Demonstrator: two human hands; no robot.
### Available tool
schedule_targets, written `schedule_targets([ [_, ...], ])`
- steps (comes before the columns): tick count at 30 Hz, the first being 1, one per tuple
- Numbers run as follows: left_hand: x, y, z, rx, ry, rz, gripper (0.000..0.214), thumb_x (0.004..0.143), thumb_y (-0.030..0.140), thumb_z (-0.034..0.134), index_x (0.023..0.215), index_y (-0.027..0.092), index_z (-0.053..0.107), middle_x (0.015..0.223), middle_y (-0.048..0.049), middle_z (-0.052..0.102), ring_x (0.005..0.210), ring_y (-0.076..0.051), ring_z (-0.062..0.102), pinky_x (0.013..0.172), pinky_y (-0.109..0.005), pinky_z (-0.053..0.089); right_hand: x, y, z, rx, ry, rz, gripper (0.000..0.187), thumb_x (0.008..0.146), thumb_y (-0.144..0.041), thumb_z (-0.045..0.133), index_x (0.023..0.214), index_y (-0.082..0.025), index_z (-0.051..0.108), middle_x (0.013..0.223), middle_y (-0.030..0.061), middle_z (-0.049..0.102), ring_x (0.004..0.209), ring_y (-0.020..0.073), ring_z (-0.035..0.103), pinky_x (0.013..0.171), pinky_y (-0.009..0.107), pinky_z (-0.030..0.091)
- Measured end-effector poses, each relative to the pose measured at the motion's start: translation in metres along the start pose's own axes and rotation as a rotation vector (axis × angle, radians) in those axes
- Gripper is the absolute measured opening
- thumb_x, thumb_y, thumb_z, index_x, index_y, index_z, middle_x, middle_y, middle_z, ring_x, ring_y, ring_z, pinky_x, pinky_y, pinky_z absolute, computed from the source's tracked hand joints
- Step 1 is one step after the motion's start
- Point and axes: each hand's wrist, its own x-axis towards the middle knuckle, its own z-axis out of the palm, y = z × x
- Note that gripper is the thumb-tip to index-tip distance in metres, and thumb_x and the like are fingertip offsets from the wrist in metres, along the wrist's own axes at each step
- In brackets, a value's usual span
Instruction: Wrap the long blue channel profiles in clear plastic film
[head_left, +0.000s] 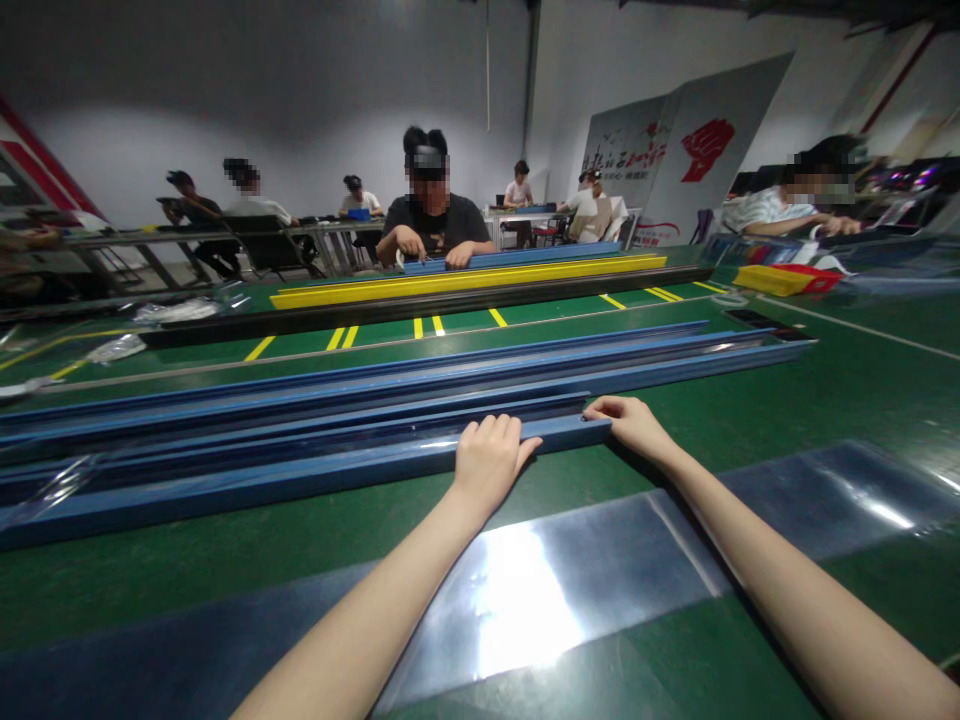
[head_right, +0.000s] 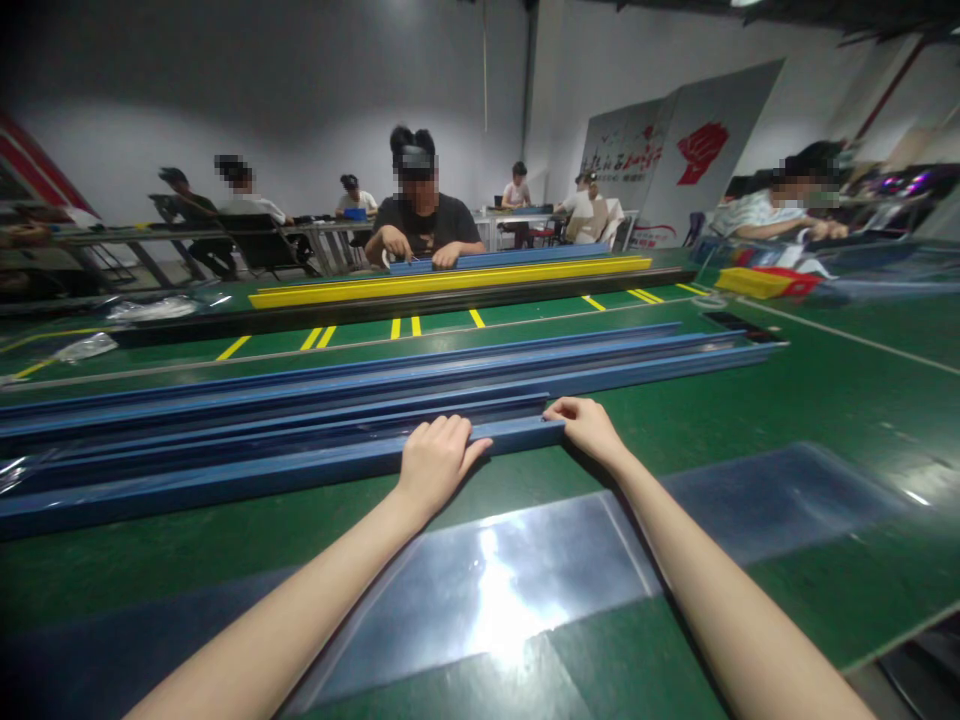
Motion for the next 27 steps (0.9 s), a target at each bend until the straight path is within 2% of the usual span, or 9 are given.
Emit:
schedule_targets([
  [19,0.0005,-0.0015,-0.0013,-0.014,-0.063,0.011,0.031,0.087,0.043,0.039,0.075,0.017,0.053,0.071,-0.0036,0.057,0.071,-0.017,0.051,0.058,-0.029,0.029,-0.0010,-0.0037,-0.0016,0.014,-0.007,0.024,0.024,0.066,-0.039,0.053,0.067,-0.017,0.063,0.069,0.0033,0.065,0.070,0.0178,0.058,0.066,0.027,0.040],
  [27,0.0005,-0.0011,-0.0010,-0.023,-0.043,0.019,0.031,0.087,0.041,0.039,0.075,0.017,0.054,0.072,-0.0036,0.057,0.071,-0.017,0.051,0.058,-0.029,0.028,-0.0019,-0.0039,-0.0007,0.019,0.011,-0.012,0.024,0.066,-0.040,0.054,0.066,-0.018,0.063,0.067,0.0025,0.065,0.070,0.0178,0.058,0.066,0.027,0.039],
])
